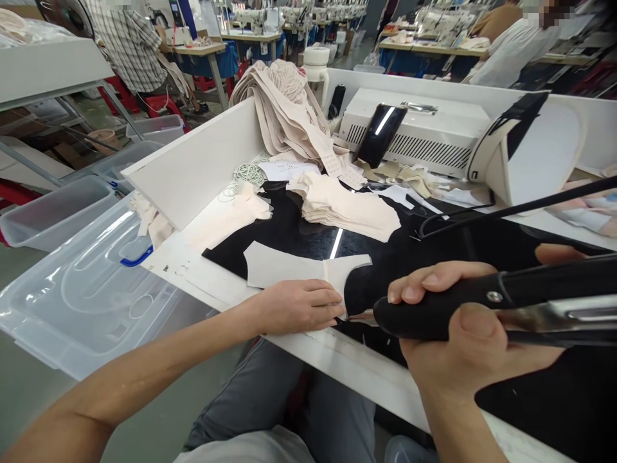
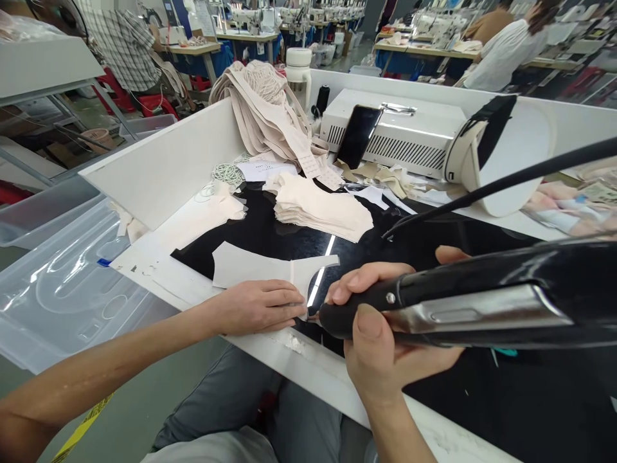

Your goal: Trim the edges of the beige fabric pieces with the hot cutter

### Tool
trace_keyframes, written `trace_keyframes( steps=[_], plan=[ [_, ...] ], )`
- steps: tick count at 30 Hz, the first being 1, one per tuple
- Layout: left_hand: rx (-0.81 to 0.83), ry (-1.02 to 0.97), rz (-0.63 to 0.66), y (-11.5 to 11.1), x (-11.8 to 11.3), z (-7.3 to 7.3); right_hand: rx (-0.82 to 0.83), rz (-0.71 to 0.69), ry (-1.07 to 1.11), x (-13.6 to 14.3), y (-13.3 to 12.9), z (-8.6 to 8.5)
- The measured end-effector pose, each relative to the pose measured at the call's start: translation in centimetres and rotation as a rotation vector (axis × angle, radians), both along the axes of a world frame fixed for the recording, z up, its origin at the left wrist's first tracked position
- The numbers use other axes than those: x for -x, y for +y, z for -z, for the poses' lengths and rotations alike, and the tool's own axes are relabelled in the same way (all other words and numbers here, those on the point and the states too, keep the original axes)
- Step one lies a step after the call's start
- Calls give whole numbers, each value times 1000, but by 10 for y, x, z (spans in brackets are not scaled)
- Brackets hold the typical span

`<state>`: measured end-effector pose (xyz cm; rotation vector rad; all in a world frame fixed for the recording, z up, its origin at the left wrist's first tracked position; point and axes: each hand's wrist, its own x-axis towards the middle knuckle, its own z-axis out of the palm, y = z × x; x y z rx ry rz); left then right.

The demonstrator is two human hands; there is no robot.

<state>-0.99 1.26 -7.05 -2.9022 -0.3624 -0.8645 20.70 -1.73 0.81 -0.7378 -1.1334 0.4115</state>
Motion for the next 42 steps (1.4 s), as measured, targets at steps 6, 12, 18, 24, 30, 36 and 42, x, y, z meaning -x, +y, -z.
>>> trace_keyframes(
  steps=[6, 12, 18, 24, 30, 36, 42],
  plan=[
    [-8, 19, -23, -2, 2, -4, 13, 17, -27, 2, -2, 0],
    [-6, 21, -27, -2, 3, -3, 6, 14, -25, 4, -2, 0],
    [2, -18, -23, -3, 2, -3, -12, -50, 132, 4, 0, 0],
    [6, -59, -14, -3, 2, -2, -29, -59, 199, 1, 6, 0],
    [12, -39, -24, -4, 1, -2, -11, -45, 200, 3, 9, 4],
    [18, -61, -13, -3, 1, -4, 8, -41, 179, 3, 8, 8],
    [38, -11, -18, -3, 2, 0, 4, -43, 187, 4, 7, 5]
  ],
)
